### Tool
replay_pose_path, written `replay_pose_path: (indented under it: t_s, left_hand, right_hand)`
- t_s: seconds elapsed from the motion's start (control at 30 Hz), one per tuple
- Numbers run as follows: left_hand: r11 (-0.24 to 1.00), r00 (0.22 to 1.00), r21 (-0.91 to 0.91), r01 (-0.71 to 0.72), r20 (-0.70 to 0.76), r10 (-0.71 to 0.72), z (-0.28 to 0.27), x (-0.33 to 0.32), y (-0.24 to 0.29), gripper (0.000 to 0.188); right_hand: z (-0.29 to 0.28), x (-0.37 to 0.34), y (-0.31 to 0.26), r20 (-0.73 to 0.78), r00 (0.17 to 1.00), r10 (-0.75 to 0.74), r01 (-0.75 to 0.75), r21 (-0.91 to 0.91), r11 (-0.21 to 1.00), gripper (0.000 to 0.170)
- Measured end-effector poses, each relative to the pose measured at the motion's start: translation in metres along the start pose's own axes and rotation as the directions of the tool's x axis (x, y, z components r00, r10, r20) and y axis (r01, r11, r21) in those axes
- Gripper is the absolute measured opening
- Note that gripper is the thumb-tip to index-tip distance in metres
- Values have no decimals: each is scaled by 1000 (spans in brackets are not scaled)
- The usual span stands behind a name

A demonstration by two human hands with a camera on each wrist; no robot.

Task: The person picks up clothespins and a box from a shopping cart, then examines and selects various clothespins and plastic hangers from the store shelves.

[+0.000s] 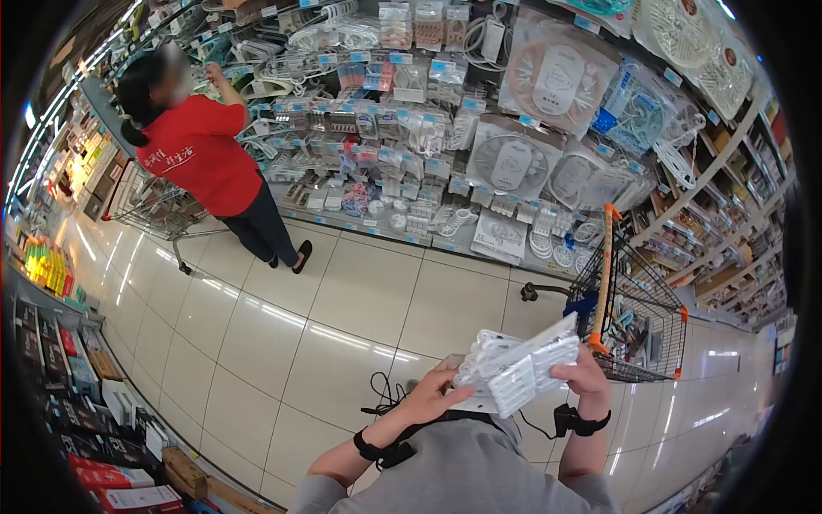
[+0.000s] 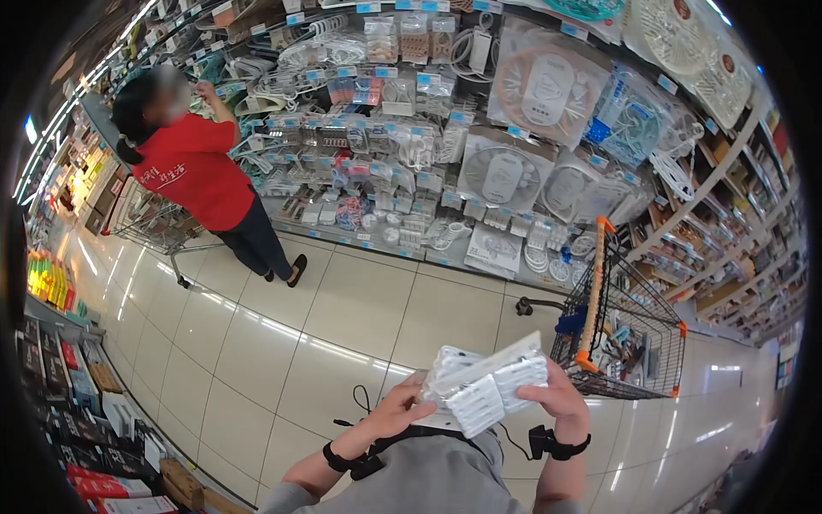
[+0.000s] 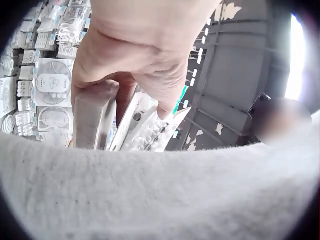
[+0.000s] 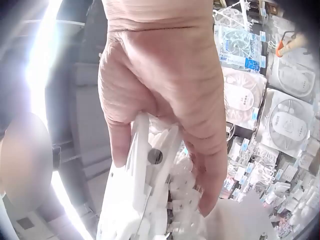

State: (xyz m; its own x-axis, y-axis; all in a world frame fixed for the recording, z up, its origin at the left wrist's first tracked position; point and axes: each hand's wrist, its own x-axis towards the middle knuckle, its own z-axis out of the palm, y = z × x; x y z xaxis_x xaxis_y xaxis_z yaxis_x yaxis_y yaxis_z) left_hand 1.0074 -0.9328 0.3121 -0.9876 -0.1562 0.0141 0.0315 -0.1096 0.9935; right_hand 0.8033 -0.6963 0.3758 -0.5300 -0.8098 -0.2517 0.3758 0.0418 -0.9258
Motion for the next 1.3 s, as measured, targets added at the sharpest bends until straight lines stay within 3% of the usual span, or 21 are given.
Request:
replay_pose_path:
  t_s: [0.07, 0.1, 0.17, 0.23, 0.3, 0.37, 0.47, 0.53, 0.57, 0.6, 0.67, 0.77, 0.93, 1.03, 1.1, 1.13, 1.3]
  left_hand:
    - [993, 993, 88, 82, -93, -74, -2, -2, -3, 24]
    - [993, 993, 85, 87, -83, -80, -2, -3, -4, 24]
    - [990, 962, -4, 138, -236, -135, -4, -4, -8, 25]
    - [978, 949, -7, 206, -242, -202, -4, -5, -13, 27]
    - [996, 950, 84, -19, -310, 44, -2, -1, -13, 30]
    - [996, 960, 83, -29, -275, 51, -4, -2, -18, 31]
    - [995, 957, 71, 74, -284, -51, -5, -4, -28, 34]
    - [999, 945, -2, -52, -324, 49, -6, -2, -36, 37]
    - [999, 944, -3, -51, -326, 47, -5, 0, -28, 37]
    - [990, 922, -131, 48, -376, -95, -2, 1, -13, 38]
    - [986, 886, -143, 85, -442, -141, -3, 11, -3, 36]
    - [999, 881, 37, 35, -473, -14, -3, 33, 3, 41]
    - [990, 938, -70, 121, -319, -138, 16, 104, 22, 53]
    - [993, 967, 43, 111, -235, -98, 46, 161, 19, 47]
    - [981, 975, 35, 190, -122, -185, 64, 194, 19, 40]
    - [978, 977, 68, 197, -102, -190, 81, 209, 19, 28]
    - [960, 962, -73, 271, 48, -269, 132, 258, -19, 29]
  right_hand:
    - [13, 5, 0, -21, 1000, -17, 18, 50, 999, 58]
    - [18, 5, 1, -31, 999, -34, 37, 97, 995, 59]
    - [25, 6, 13, -78, 996, -42, 53, 143, 988, 58]
    - [33, 8, 23, -98, 994, -45, 67, 227, 972, 56]
    - [45, 13, 29, -115, 993, -40, 66, 238, 969, 55]
    - [55, 15, 34, -123, 992, -17, 49, 263, 964, 51]
    - [55, 21, 42, -153, 987, -38, 85, 311, 946, 49]
    - [48, 25, 49, -181, 981, -71, 130, 339, 932, 50]
    - [42, 27, 50, -179, 981, -69, 127, 339, 932, 50]
    - [33, 28, 51, -226, 971, -78, 160, 376, 913, 51]
    - [23, 28, 45, -279, 951, -135, 248, 421, 873, 51]
    - [1, 22, 23, -365, 920, -142, 299, 421, 856, 59]
    - [-66, -3, 25, -571, 807, -152, 432, 395, 810, 46]
    - [-103, -23, 26, -641, 752, -154, 489, 387, 782, 40]
    - [-118, -34, 28, -672, 727, -137, 520, 409, 750, 40]
    - [-131, -40, 32, -674, 726, -135, 522, 414, 746, 41]
    - [-172, -44, 15, -604, 794, -70, 436, 485, 758, 43]
